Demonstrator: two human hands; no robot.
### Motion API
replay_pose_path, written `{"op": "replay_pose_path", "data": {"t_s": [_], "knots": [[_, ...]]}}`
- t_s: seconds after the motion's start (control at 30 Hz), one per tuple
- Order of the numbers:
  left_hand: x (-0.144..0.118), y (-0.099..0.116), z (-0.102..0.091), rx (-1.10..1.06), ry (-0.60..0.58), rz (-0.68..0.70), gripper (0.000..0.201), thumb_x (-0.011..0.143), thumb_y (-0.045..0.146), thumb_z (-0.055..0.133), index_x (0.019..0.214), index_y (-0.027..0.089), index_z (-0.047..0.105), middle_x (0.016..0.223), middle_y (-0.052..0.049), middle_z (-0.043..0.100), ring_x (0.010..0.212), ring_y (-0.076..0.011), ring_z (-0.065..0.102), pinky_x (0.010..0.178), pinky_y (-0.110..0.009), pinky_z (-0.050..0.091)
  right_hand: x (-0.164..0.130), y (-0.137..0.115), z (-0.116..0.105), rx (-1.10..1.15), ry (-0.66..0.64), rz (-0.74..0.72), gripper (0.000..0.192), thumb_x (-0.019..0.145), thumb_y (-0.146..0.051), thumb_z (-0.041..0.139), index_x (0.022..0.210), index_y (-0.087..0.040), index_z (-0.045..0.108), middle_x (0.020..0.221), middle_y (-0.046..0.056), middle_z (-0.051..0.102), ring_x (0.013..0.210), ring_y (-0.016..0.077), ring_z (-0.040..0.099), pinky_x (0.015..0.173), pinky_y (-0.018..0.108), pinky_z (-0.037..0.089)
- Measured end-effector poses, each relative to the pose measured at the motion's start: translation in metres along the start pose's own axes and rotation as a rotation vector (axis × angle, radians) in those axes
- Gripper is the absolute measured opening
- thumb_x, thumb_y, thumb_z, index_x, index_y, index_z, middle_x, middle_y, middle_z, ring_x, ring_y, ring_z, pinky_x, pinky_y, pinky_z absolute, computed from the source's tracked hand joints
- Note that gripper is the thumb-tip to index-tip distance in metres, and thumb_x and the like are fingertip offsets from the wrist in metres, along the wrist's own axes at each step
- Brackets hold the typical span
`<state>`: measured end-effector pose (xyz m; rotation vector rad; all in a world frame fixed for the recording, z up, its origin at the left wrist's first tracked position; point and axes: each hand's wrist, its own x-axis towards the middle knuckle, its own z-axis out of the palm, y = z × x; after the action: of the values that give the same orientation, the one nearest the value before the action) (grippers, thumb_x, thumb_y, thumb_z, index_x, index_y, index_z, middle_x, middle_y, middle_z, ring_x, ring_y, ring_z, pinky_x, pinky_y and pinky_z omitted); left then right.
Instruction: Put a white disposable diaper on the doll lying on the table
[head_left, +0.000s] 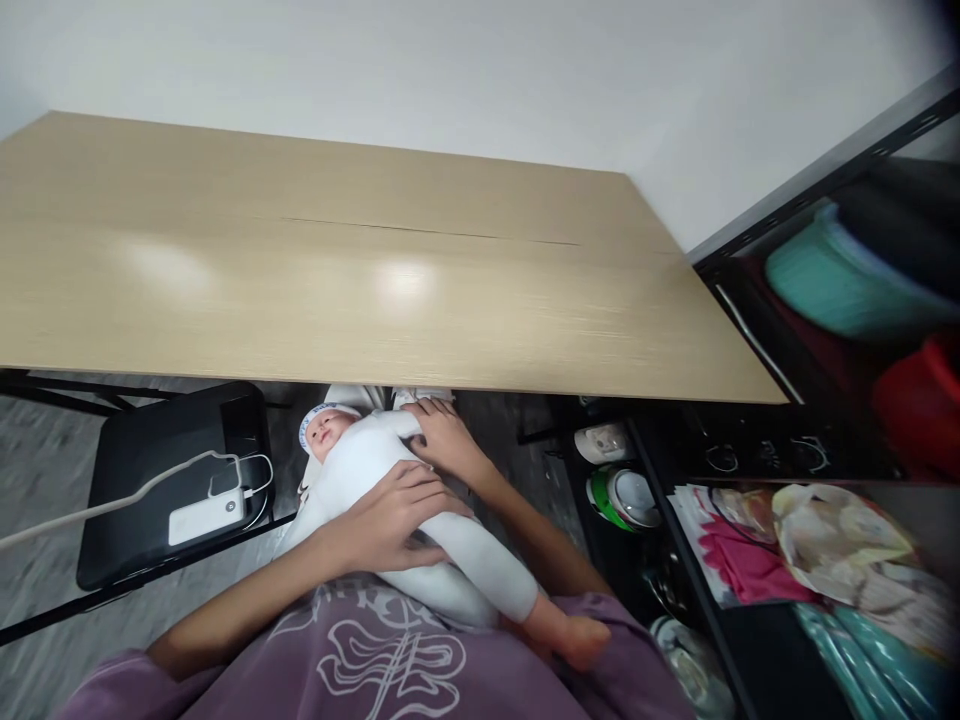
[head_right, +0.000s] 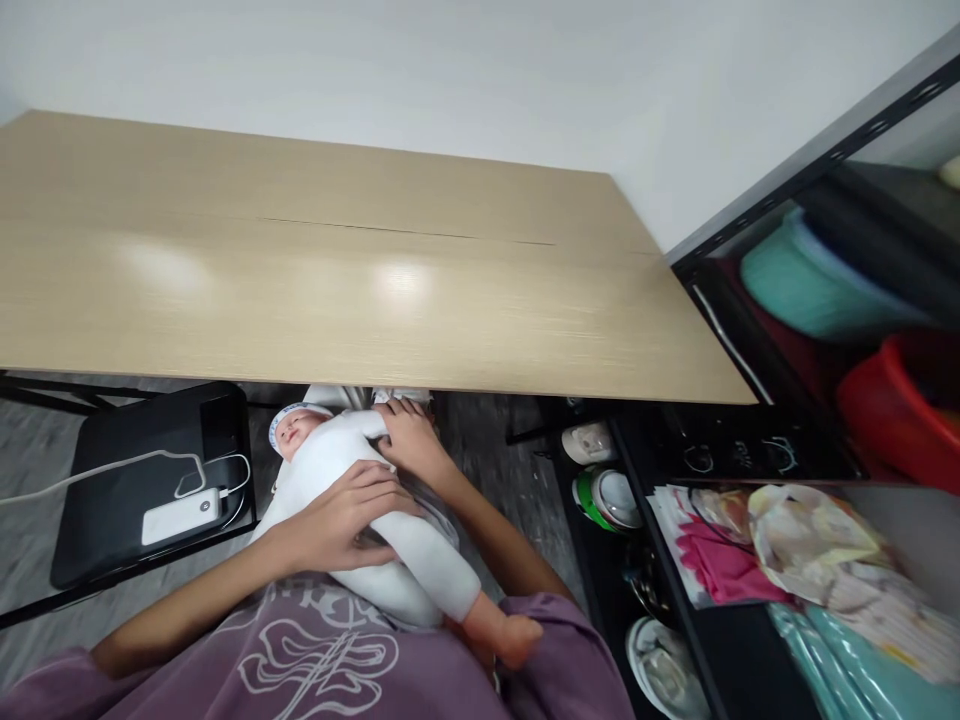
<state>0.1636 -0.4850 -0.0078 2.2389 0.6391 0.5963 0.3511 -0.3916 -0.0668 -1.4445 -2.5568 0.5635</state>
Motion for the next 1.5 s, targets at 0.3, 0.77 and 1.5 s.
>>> {"op": "replay_pose_path", "data": {"t_s": [0.3,0.77,1.5], "knots": [[-0.154,-0.032,0.024,0.064,0.716,-0.562,0.043,0.111,0.037,0.074,0.151,0.029,0.06,0.153,-0.014,0.068,0.146,-0.0335,0.067,0.125,-0.059,0.056,0.02,-0.035,-0.028,-0.083,-0.038,-0.187,0.019,0.111,-0.019,0.066,0.129,-0.02,0.071,0.131,0.013,0.077,0.121,0.0314,0.071,0.105,0.042,0.057],[-0.145,0.003,-0.031,0.04,0.542,-0.877,0.064,0.083,0.052,0.082,0.139,0.032,0.06,0.119,-0.008,0.087,0.106,-0.0413,0.086,0.086,-0.052,0.07,-0.055,-0.012,-0.09,0.118,0.394,-0.107,0.038,0.105,-0.026,0.067,0.142,-0.033,0.071,0.129,0.01,0.078,0.123,0.0354,0.074,0.105,0.048,0.061],[0.1,-0.204,-0.236,0.798,0.375,-0.654,0.061,0.094,0.073,0.067,0.12,0.018,0.07,0.12,-0.022,0.082,0.111,-0.0404,0.073,0.089,-0.044,0.051,0.128,0.142,-0.119,-0.195,0.488,0.37,0.032,0.104,-0.04,0.066,0.127,-0.018,0.07,0.118,0.021,0.082,0.104,0.0374,0.07,0.086,0.041,0.049]]}}
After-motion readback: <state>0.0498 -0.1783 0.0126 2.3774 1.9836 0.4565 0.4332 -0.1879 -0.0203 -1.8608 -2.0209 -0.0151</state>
